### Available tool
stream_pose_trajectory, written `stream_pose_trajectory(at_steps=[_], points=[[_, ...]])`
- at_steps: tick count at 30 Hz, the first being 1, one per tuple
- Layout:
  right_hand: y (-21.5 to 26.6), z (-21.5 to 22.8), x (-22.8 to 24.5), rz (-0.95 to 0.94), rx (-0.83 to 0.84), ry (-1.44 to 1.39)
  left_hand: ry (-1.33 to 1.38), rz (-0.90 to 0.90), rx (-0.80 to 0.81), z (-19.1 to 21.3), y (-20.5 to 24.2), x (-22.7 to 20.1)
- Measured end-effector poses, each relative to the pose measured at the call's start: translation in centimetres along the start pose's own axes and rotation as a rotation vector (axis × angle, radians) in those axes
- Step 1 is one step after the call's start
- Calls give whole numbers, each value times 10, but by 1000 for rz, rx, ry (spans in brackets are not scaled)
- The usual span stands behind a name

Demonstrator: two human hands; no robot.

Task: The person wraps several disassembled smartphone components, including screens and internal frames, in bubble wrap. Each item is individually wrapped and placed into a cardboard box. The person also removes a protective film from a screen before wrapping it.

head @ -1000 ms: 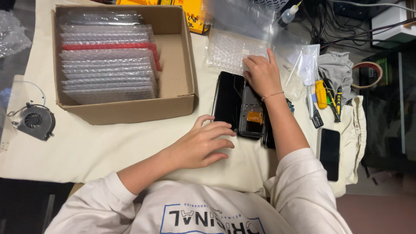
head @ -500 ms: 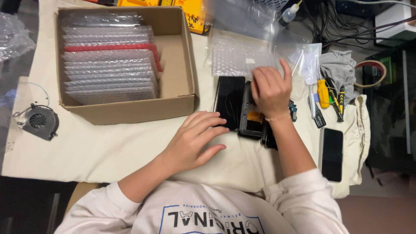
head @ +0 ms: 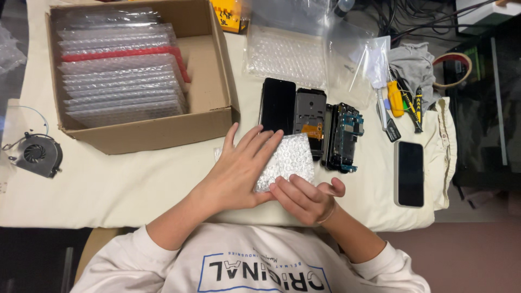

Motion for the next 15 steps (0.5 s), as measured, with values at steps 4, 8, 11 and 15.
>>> stream_pose_trajectory(at_steps=[4, 8, 11, 15], points=[[28, -1, -1, -36, 16, -32, 114, 49, 90, -17, 4, 12], [85, 6, -33, -692, -46, -45, -68, 68, 84, -11, 9, 18], [134, 24, -57, -1546, -62, -291, -79, 115, 111, 2, 12, 20], [171, 47, -61, -2193, 154, -478, 44, 222, 199, 6, 14, 25]])
Point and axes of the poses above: each hand's wrist, its own y-axis away from the middle knuckle, its own z-axis out of the back of the hand, x = y × z, the point moved 1 cm from there along -y, towards the middle knuckle, and after that the axes turned 7 degrees about -x, right-handed, at the moved point
